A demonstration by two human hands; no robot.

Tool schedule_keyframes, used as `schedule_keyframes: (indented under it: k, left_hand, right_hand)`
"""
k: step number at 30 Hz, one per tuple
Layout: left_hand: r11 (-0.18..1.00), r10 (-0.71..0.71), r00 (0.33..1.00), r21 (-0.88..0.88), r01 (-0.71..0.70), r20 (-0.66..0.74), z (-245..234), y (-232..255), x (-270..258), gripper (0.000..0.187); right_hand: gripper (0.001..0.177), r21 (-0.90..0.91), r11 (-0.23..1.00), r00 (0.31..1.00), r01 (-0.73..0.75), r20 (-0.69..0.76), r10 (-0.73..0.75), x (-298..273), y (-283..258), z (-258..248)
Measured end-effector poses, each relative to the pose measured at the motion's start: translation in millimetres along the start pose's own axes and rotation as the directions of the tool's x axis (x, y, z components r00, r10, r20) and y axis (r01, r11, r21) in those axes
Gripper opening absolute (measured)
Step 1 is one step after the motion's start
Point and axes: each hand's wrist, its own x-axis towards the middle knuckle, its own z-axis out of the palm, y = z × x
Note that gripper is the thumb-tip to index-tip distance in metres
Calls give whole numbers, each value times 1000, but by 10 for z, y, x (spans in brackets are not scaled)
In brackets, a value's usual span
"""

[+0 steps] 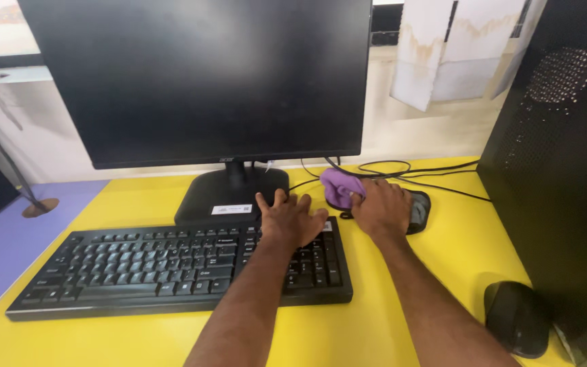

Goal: The person cleans a computer monitor, keyboard, and tower using a purple cloth.

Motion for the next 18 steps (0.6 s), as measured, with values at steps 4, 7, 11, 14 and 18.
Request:
schedule_keyframes:
  k: [4,7,11,14,18]
  left_hand:
    - [999,47,992,24,-44,-113,48,-28,24,67]
    - [994,72,997,79,-69,-39,-31,-18,-31,60]
    - [996,89,991,-24,-92,-97,-71,-73,-414,57]
    - [987,108,949,-81,-137,-295,-94,-414,-802,57]
    - [995,-75,922,-90,44,-380,-304,-1163,-1294,59]
  right_hand:
    - [45,-56,998,995,23,102,-17,-37,-17,-68]
    - [47,-26,1000,997,-12,78,14,-65,10,-107]
    - [50,-84,993,996,-86,-18,85,-75,9,-31]
    - [49,-147,983,994,-110,-45,104,-112,41,7]
    - [50,-231,970,996,-72,41,84,-165,-5,-110]
